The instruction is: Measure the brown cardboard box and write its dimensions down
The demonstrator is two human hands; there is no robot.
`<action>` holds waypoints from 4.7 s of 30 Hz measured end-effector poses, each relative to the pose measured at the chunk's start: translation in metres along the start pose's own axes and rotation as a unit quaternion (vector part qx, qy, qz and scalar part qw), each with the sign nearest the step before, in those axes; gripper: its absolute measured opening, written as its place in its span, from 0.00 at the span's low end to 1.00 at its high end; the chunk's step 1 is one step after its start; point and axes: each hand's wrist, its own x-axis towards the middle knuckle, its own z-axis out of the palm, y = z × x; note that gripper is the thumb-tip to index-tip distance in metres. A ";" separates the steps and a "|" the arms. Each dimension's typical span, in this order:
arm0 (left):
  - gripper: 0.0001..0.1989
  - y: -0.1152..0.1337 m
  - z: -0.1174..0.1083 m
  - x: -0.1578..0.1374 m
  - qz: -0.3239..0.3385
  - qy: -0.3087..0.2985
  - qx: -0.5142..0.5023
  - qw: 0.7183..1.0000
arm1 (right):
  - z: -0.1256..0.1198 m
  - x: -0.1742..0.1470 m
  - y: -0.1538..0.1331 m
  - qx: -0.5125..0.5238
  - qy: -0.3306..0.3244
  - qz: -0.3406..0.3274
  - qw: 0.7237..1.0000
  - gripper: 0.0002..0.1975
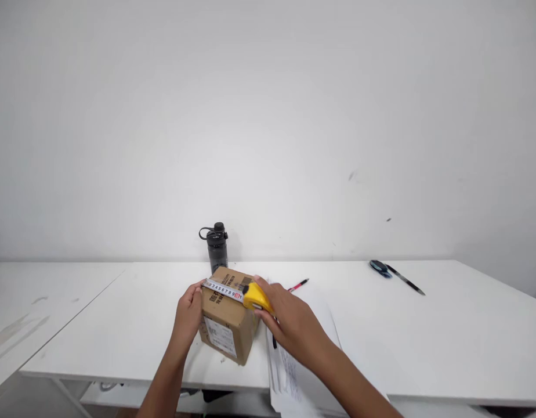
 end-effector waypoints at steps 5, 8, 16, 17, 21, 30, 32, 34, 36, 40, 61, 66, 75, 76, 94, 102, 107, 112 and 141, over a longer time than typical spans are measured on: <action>0.18 0.005 0.001 0.004 0.002 -0.003 0.021 1.000 | -0.010 0.034 -0.007 -0.020 -0.132 0.026 0.991 0.23; 0.18 0.007 0.001 0.004 -0.003 -0.005 0.009 1.000 | -0.020 0.038 -0.004 -0.024 -0.152 0.020 0.988 0.24; 0.17 0.002 0.005 0.003 -0.021 0.007 -0.034 0.999 | -0.037 0.019 0.018 0.030 -0.168 0.036 0.985 0.23; 0.17 0.003 0.006 0.003 -0.023 0.010 -0.037 0.999 | -0.035 0.019 0.020 0.054 -0.171 0.032 0.983 0.23; 0.21 0.012 0.007 -0.002 -0.037 0.021 -0.035 0.998 | -0.018 0.016 0.028 0.115 -0.150 0.010 0.982 0.25; 0.47 -0.013 0.049 -0.131 0.168 -0.017 -0.191 0.967 | 0.038 -0.087 -0.008 0.194 0.084 -0.084 0.974 0.36; 0.38 -0.021 0.060 -0.149 0.118 -0.140 -0.220 0.958 | 0.046 -0.106 -0.010 0.200 0.043 -0.120 0.972 0.40; 0.29 -0.020 0.069 -0.149 0.114 -0.181 -0.203 0.955 | 0.046 -0.117 0.005 0.175 0.005 -0.145 0.974 0.42; 0.23 -0.012 0.078 -0.133 0.160 -0.215 -0.150 0.952 | 0.039 -0.116 0.036 0.119 0.006 -0.118 0.986 0.37; 0.20 0.005 0.105 -0.082 0.292 -0.404 0.054 0.865 | 0.023 -0.073 0.121 -0.086 -0.059 0.144 0.984 0.24; 0.23 -0.038 0.147 -0.002 0.169 -0.350 0.054 0.920 | 0.063 -0.037 0.220 -0.152 -0.155 0.120 0.969 0.19; 0.27 -0.048 0.153 -0.001 0.046 -0.311 0.041 0.948 | 0.053 -0.044 0.193 -0.068 -0.093 0.122 0.986 0.19; 0.24 -0.056 0.162 -0.001 0.001 -0.321 -0.041 0.946 | 0.079 -0.087 0.139 0.102 0.046 0.214 0.970 0.22; 0.23 -0.055 0.162 -0.001 0.009 -0.327 -0.058 0.943 | 0.082 -0.088 0.138 0.129 0.048 0.217 0.967 0.24; 0.32 -0.059 0.169 -0.001 -0.009 -0.339 -0.076 0.938 | 0.081 -0.080 0.134 0.288 -0.065 0.324 0.899 0.20; 0.30 -0.063 0.168 -0.004 0.024 -0.304 0.010 0.952 | 0.084 -0.084 0.138 0.299 -0.072 0.315 0.898 0.21; 0.28 -0.064 0.168 -0.005 0.045 -0.307 0.050 0.949 | 0.084 -0.084 0.140 0.290 -0.057 0.318 0.901 0.22; 0.25 -0.057 0.164 -0.006 0.078 -0.330 0.101 0.935 | 0.083 -0.083 0.139 0.293 -0.069 0.315 0.900 0.22; 0.24 -0.051 0.160 -0.007 0.193 -0.320 0.102 0.922 | 0.084 -0.085 0.139 0.272 -0.043 0.323 0.906 0.22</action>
